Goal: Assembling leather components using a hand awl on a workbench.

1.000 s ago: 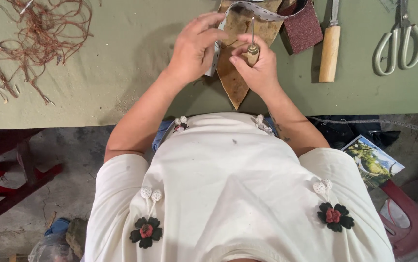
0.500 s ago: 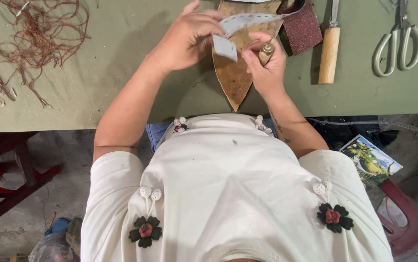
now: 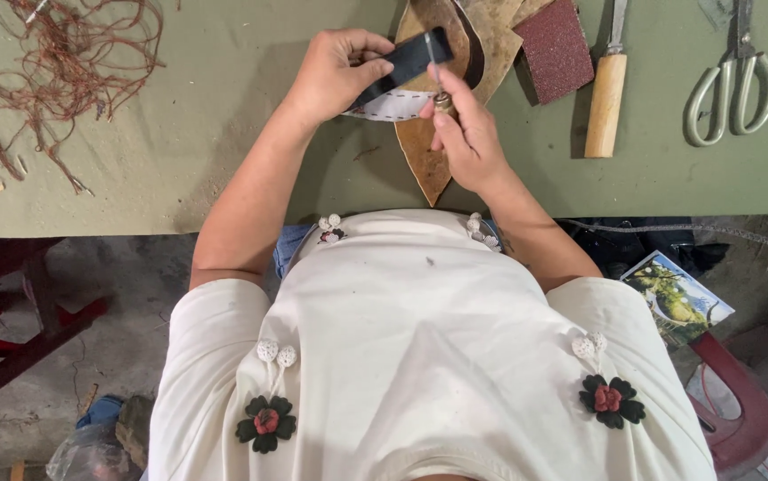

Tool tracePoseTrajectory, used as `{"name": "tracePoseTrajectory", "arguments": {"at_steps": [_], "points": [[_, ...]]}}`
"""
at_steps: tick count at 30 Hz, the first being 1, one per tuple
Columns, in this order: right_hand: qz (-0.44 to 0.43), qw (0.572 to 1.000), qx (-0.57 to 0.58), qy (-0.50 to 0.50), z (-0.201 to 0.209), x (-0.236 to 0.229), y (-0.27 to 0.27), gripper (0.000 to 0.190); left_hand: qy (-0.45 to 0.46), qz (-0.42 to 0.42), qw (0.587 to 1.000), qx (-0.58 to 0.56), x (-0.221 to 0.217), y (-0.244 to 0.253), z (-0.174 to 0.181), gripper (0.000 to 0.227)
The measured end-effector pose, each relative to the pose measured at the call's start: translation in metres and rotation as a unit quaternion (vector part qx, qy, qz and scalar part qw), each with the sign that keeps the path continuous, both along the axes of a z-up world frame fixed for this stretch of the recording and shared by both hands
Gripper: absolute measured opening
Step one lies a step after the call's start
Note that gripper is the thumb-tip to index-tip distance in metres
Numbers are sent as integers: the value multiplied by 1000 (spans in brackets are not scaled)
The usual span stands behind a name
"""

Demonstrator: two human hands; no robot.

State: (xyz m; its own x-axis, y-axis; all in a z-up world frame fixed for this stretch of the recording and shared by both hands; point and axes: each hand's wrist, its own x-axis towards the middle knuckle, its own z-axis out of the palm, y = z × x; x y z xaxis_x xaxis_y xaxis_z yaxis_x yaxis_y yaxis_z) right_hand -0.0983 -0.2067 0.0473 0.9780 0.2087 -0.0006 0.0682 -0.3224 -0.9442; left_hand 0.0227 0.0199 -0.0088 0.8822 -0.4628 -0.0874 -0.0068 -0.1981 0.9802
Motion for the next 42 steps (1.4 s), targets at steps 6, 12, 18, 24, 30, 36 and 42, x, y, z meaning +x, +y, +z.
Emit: {"name": "tracePoseTrajectory", "arguments": {"at_steps": [6, 12, 18, 24, 30, 36, 42], "points": [[42, 995, -74, 49, 2, 3, 5, 50, 153, -54, 982, -95, 1, 11, 13, 33], [43, 992, -103, 65, 3, 4, 4, 52, 156, -75, 980, -95, 3, 16, -9, 38], [37, 988, -101, 109, 17, 4, 7, 51, 132, -93, 982, -97, 0, 18, 19, 47], [38, 991, -99, 83, 6, 2, 7, 52, 110, -100, 984, -101, 1, 17, 13, 50], [36, 991, -96, 84, 11, 3, 7, 51, 98, -108, 984, -99, 1, 18, 15, 50], [37, 992, -92, 74, 3, 2, 6, 50, 104, -109, 983, -108, 1, 16, 11, 52], [34, 993, -92, 73, 6, 3, 7, 50, 100, -113, 983, -103, 0, 16, 17, 53]]}}
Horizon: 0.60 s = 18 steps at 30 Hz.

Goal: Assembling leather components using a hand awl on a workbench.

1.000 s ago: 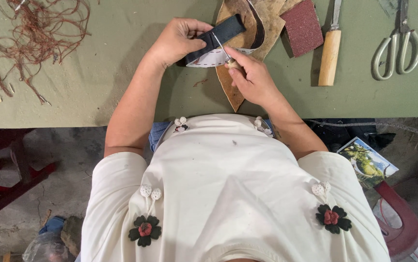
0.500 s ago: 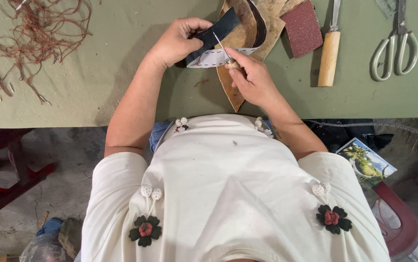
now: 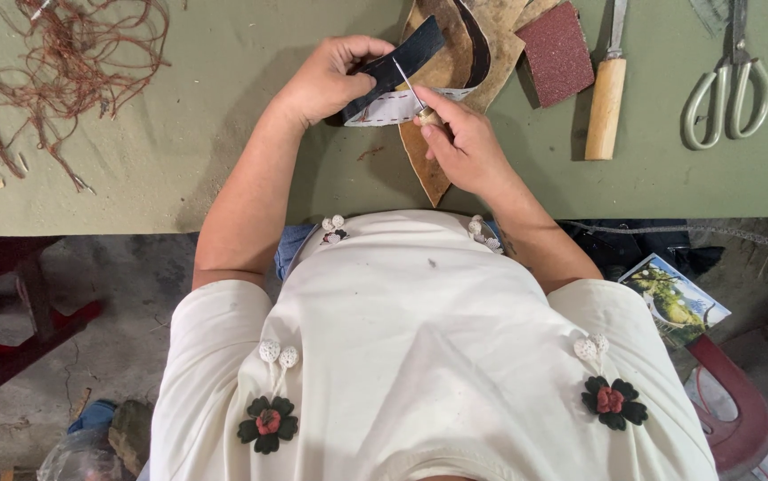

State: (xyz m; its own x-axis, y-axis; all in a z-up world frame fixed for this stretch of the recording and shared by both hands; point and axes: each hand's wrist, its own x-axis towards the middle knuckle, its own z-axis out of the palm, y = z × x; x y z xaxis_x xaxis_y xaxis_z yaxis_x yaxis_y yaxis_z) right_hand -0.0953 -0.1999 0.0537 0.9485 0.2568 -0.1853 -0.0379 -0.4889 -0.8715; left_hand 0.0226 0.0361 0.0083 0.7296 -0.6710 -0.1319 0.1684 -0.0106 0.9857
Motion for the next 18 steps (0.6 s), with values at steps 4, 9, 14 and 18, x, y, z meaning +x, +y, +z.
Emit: {"name": "tracePoseTrajectory", "arguments": {"at_steps": [4, 9, 14, 18], "points": [[-8, 1000, 8, 8, -3, 0, 0, 51, -38, 7, 999, 12, -1, -3, 2, 50], [-2, 999, -2, 53, 7, -1, 6, 49, -189, 74, 967, 153, -7, -9, 18, 10], [0, 999, -5, 33, 2, 1, 7, 48, -276, 124, 935, 185, -12, -22, 26, 15], [-6, 1000, 12, -2, -6, 2, 6, 48, -369, 151, 889, 224, -13, -28, 19, 13]]}}
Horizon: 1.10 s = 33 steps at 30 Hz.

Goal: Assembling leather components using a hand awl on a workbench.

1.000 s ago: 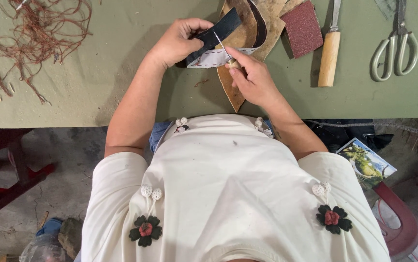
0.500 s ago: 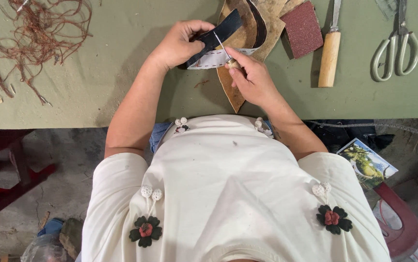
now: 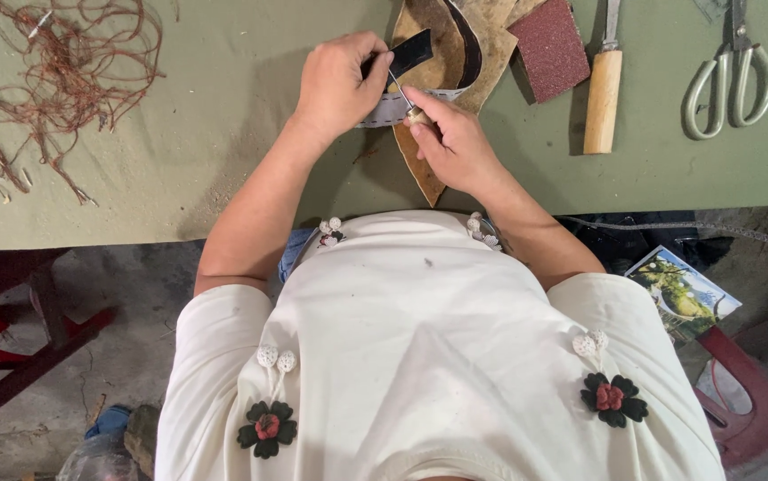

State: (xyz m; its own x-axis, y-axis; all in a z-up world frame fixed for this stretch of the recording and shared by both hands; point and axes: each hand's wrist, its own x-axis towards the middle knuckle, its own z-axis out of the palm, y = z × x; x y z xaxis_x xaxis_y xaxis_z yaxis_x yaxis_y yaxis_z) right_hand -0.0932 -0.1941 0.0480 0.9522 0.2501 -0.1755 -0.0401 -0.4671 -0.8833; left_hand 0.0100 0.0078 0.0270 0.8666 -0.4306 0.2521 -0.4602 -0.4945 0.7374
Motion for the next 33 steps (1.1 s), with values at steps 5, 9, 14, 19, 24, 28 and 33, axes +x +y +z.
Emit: {"name": "tracePoseTrajectory", "arguments": {"at_steps": [5, 9, 14, 19, 24, 28, 33], "points": [[-6, 999, -11, 36, 8, 0, 3, 47, -22, 13, 1000, 13, -4, -6, -2, 13], [-21, 999, -4, 37, 6, 0, 5, 47, -38, 34, 998, 34, -9, -11, -7, 13], [-27, 1000, 8, 4, -9, -2, 7, 48, -98, 36, 993, 50, -14, -13, -16, 13], [-21, 999, 16, -37, -15, -3, 9, 46, -137, 46, 989, 26, -21, -15, -10, 13], [-36, 995, 35, -82, -14, -4, 10, 48, -195, 58, 977, 57, -30, -21, -11, 9], [-57, 991, 70, -103, -9, -4, 10, 44, -257, 47, 965, -3, -38, -16, 8, 10], [-68, 980, 62, -174, -7, 1, 3, 31, -330, 66, 939, -62, -43, -5, 5, 28]]}}
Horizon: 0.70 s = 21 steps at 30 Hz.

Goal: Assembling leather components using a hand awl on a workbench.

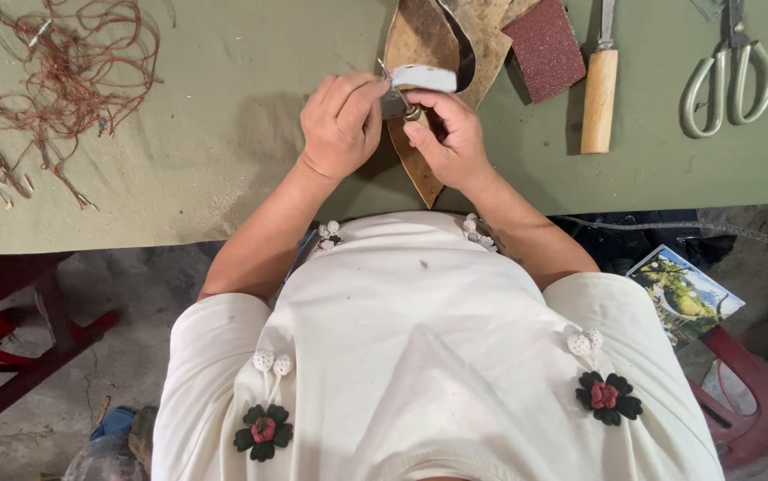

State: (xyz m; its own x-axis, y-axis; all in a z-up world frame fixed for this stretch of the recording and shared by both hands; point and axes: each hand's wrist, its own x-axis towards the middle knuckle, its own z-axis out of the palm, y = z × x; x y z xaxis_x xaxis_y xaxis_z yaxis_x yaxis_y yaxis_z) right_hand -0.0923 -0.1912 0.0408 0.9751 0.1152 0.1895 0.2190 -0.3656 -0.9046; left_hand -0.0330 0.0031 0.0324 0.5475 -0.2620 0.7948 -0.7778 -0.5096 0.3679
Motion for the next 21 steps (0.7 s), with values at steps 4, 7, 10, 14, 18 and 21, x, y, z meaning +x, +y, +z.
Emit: {"name": "tracePoseTrajectory", "arguments": {"at_steps": [4, 7, 10, 14, 18, 21], "points": [[5, 1000, 6, -18, -4, -1, 3, 35, -8, 6, 1000, -6, -3, 5, 6, 25], [19, 1000, 19, -16, 6, 0, 6, 35, 3, -10, 1000, -16, -6, 3, 9, 28], [38, 999, 22, 6, 7, 0, 4, 38, 92, -46, 993, -63, -12, -2, 19, 9], [45, 996, 66, 38, 5, -2, 3, 38, 390, -141, 877, -242, -11, 1, 18, 14], [61, 990, 108, 61, -3, -4, 0, 38, 514, -250, 780, -255, 0, 12, 6, 31], [79, 982, 153, 70, 1, -1, 1, 46, 568, -317, 712, -265, 5, 14, 12, 33]]}}
